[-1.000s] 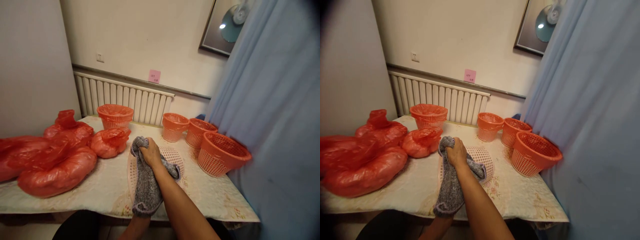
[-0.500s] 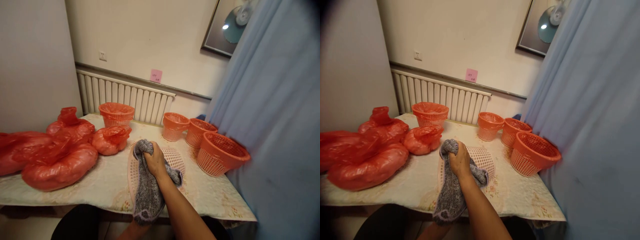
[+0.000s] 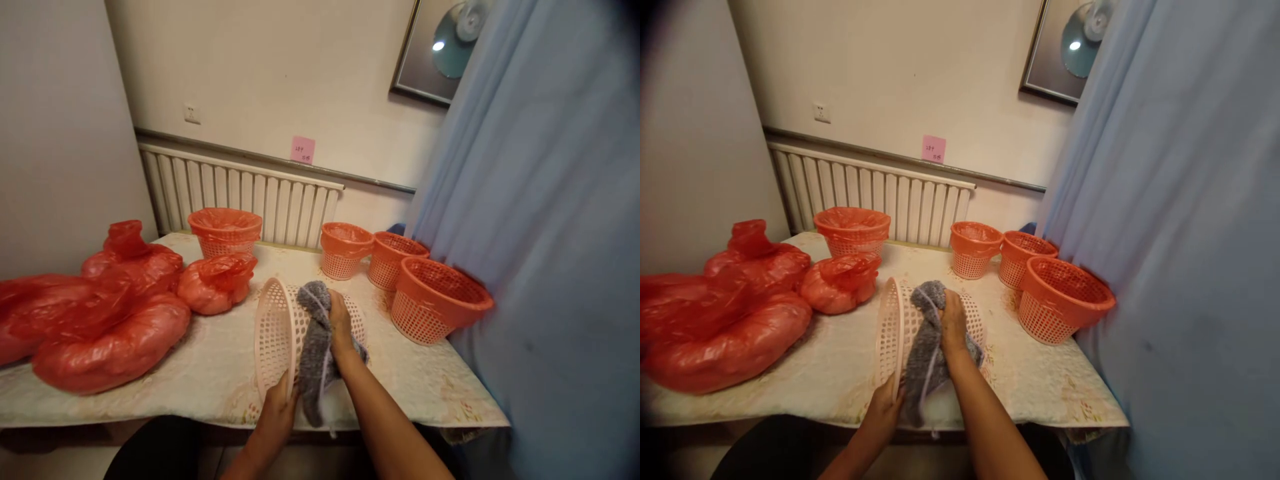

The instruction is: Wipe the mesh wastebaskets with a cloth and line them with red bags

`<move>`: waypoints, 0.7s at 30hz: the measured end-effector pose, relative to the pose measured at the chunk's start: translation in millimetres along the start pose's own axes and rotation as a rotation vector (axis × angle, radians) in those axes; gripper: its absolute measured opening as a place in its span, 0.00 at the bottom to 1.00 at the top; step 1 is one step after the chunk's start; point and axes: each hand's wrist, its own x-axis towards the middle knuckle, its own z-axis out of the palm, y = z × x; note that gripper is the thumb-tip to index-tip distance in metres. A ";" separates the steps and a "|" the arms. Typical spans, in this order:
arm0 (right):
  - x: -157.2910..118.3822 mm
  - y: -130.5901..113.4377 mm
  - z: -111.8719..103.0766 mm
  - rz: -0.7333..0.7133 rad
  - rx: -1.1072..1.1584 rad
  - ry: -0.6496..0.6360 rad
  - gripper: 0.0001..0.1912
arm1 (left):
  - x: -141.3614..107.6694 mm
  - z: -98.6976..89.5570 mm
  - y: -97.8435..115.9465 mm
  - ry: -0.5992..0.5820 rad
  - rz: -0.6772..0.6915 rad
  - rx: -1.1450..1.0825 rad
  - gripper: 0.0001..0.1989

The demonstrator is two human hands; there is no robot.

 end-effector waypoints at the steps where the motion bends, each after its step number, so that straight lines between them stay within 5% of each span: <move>1: 0.7 14.1 -6.8 0.030 -0.017 0.012 0.16 | 1.0 -1.6 1.0 0.005 0.022 -0.014 0.20; 8: -9.9 71.9 -40.1 0.143 -0.087 0.102 0.18 | 3.3 -11.1 8.4 -0.001 -0.013 -0.027 0.20; 17: -38.5 53.0 -44.3 0.174 -0.095 0.151 0.14 | 42.6 -24.7 86.8 0.099 -0.093 -0.163 0.22; 21: -59.0 46.8 -50.4 0.191 -0.064 0.200 0.16 | 48.6 -25.4 101.7 0.085 -0.145 -0.336 0.26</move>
